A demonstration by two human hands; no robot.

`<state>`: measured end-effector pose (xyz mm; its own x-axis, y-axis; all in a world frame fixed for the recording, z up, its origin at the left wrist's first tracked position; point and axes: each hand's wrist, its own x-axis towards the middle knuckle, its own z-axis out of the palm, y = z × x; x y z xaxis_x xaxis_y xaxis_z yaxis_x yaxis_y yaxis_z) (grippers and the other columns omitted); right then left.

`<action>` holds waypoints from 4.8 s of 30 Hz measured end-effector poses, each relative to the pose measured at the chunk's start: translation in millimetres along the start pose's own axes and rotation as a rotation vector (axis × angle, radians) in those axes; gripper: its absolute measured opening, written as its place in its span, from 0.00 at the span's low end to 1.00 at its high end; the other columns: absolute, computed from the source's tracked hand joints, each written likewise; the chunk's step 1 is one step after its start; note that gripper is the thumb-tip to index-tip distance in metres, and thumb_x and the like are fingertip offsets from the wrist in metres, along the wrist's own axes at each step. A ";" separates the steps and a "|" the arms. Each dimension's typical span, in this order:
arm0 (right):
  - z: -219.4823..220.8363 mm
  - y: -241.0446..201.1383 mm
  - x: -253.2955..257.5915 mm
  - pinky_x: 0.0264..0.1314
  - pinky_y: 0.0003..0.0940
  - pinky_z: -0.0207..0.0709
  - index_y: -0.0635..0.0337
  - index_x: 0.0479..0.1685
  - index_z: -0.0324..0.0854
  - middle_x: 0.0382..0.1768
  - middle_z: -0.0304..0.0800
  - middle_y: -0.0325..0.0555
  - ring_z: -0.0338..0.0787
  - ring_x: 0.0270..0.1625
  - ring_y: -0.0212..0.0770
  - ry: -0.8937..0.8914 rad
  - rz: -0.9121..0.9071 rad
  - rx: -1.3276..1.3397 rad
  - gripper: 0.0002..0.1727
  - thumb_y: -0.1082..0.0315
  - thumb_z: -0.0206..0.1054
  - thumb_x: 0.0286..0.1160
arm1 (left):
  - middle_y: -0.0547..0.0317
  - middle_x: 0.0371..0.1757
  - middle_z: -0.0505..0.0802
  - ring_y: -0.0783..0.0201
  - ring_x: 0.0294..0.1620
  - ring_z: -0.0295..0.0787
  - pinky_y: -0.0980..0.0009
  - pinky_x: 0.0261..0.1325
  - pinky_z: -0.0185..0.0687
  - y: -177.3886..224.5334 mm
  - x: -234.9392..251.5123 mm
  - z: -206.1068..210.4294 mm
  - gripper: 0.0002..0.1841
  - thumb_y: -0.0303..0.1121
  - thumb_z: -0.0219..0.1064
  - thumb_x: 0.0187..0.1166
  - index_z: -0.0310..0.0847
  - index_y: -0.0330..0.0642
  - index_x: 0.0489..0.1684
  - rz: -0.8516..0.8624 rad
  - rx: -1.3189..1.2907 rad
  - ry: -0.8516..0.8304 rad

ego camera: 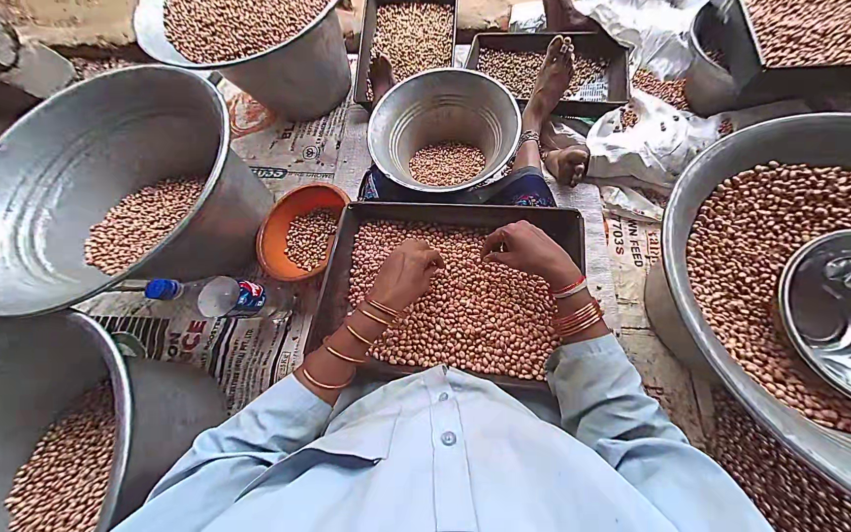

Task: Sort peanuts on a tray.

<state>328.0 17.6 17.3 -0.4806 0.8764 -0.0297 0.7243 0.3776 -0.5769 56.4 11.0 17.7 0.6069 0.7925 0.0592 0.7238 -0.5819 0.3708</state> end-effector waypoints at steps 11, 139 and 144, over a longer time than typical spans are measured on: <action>33.0 -35.6 -3.4 0.39 0.56 0.82 0.50 0.32 0.93 0.33 0.93 0.44 0.92 0.38 0.50 0.063 -0.276 -0.141 0.03 0.67 0.83 0.64 | 0.43 0.44 0.92 0.43 0.46 0.91 0.42 0.52 0.85 -7.8 -15.8 -7.3 0.05 0.26 0.76 0.73 0.92 0.41 0.43 -0.102 -0.100 -0.040; 11.2 -1.5 1.5 0.52 0.64 0.80 0.54 0.42 0.93 0.43 0.94 0.53 0.92 0.52 0.59 -0.075 0.239 -0.159 0.10 0.62 0.80 0.66 | 0.67 0.26 0.79 0.75 0.18 0.68 0.80 0.21 0.65 -35.7 34.7 17.9 0.17 0.29 0.51 0.91 0.81 0.40 0.69 -0.669 -1.200 -0.064; 10.3 -3.0 2.9 0.50 0.65 0.80 0.58 0.41 0.92 0.40 0.93 0.56 0.92 0.50 0.61 -0.094 0.247 -0.177 0.11 0.62 0.80 0.67 | 0.59 0.28 0.79 0.72 0.18 0.61 0.75 0.24 0.59 -14.5 -10.1 -22.7 0.14 0.26 0.53 0.91 0.76 0.39 0.69 -0.642 -0.754 0.013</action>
<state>319.4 16.0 10.6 -0.3169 0.9199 -0.2311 0.8956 0.2101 -0.3921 32.3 15.6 32.8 0.1655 0.9217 -0.3509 0.5131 0.2234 0.8287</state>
